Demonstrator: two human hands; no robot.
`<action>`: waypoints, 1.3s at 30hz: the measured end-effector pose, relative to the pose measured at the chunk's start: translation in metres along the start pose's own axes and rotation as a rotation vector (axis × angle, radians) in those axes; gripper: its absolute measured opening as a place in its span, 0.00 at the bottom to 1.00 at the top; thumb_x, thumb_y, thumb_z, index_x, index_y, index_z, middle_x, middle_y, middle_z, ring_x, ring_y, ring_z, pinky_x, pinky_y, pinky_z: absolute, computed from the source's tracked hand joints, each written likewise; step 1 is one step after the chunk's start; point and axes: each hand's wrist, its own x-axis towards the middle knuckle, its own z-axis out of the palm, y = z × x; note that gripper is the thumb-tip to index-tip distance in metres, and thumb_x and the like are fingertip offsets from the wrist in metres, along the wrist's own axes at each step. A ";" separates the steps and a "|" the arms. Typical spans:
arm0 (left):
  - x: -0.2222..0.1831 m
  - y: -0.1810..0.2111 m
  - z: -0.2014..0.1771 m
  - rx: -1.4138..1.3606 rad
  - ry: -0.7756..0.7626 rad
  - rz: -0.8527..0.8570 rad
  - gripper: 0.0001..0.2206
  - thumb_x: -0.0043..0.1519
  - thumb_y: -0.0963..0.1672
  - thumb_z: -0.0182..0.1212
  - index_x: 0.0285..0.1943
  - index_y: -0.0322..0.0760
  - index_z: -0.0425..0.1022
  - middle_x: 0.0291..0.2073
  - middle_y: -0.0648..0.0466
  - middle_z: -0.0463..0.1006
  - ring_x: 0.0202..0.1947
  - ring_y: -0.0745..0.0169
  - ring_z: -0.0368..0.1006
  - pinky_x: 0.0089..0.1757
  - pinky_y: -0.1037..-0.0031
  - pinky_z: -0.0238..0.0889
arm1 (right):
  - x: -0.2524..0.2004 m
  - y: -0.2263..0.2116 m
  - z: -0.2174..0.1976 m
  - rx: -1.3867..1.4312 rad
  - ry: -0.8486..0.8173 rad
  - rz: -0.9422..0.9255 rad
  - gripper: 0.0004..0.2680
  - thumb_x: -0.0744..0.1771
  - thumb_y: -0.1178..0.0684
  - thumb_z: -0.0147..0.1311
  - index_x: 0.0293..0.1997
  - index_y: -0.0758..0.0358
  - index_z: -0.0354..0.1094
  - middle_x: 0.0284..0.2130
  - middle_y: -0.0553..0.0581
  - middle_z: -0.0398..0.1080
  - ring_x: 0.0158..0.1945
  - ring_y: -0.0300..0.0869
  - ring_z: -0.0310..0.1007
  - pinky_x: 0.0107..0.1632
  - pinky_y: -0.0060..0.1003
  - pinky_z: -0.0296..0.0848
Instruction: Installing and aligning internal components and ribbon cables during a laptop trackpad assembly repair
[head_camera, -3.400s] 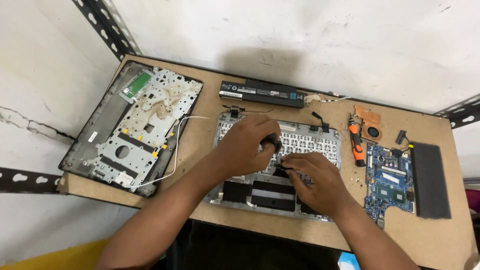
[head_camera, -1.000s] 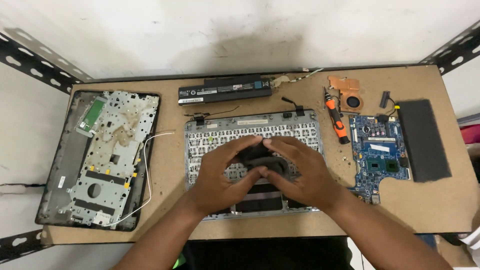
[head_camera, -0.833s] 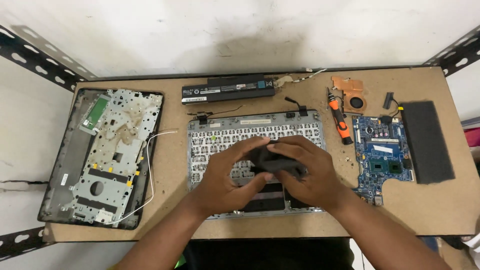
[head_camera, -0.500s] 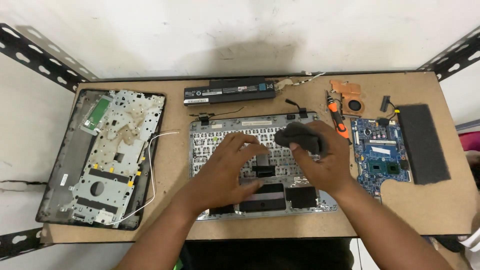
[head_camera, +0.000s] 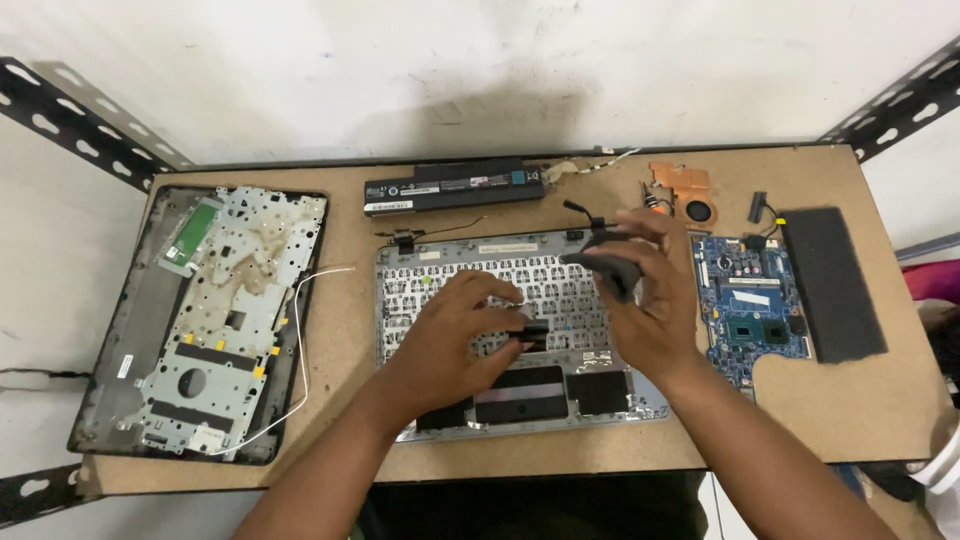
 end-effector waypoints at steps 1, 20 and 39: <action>0.001 0.001 0.000 -0.001 -0.003 0.005 0.08 0.49 0.40 0.64 0.38 0.37 0.80 0.38 0.44 0.76 0.45 0.42 0.70 0.43 0.59 0.65 | 0.001 -0.001 -0.002 -0.003 0.005 -0.001 0.05 0.65 0.63 0.49 0.42 0.62 0.70 0.49 0.64 0.59 0.52 0.56 0.63 0.52 0.50 0.64; 0.011 0.018 -0.008 -0.054 -0.017 -0.058 0.15 0.44 0.46 0.74 0.35 0.34 0.79 0.36 0.40 0.77 0.43 0.38 0.71 0.42 0.55 0.67 | -0.013 0.020 -0.007 0.138 -0.015 0.134 0.04 0.59 0.61 0.56 0.33 0.66 0.72 0.25 0.59 0.72 0.28 0.41 0.71 0.33 0.35 0.70; 0.003 0.005 0.002 -0.034 0.034 -0.040 0.06 0.49 0.39 0.66 0.34 0.34 0.79 0.33 0.44 0.79 0.39 0.43 0.75 0.39 0.58 0.69 | 0.005 0.000 -0.010 0.040 0.039 0.087 0.10 0.60 0.69 0.48 0.41 0.69 0.72 0.30 0.65 0.73 0.31 0.51 0.74 0.35 0.41 0.70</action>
